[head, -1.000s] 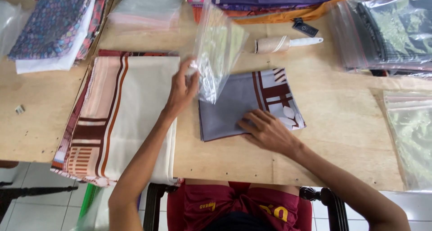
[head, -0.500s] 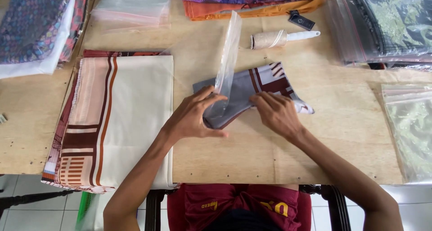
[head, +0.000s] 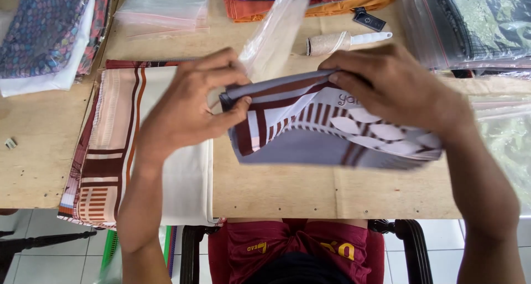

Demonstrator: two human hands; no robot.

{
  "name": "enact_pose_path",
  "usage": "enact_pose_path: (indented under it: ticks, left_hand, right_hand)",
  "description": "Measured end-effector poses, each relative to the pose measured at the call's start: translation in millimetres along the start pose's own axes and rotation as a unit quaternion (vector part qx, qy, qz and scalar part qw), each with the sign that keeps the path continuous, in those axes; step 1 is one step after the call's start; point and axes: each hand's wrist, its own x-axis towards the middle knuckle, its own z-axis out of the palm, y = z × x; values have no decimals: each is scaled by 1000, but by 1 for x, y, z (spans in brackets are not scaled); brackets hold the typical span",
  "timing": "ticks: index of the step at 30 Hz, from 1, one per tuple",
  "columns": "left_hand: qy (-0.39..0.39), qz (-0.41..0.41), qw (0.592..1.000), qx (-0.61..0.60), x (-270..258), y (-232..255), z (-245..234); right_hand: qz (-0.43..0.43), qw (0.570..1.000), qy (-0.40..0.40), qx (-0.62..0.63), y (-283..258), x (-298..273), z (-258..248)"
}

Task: The person uses a lint roller to clean pieces of folded fabric before placing one into a clear plastic bag and sealing it by hand.

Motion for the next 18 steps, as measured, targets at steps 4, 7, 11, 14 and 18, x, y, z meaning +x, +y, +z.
enact_pose_path:
  ticks: [4,7,11,14,18]
  left_hand:
    - [-62,-103,993,2,18,5,-15]
    - [-45,-130,990,4,5,-28,-4]
    - [13,-145,987,67,-12,-51,-10]
    - [70,-56,986,138,-8,-41,-26]
    - [113,-19,958,264,0,-16,-33]
  right_hand:
    - [97,977,-167,89,14,12,-5]
    - [199,936,-263,123,50,-10,52]
    - [275,916,-269,116,104,-76,136]
    - [190,962,-180,75,85,-93,134]
    - [145,965,-216,33,78,-104,125]
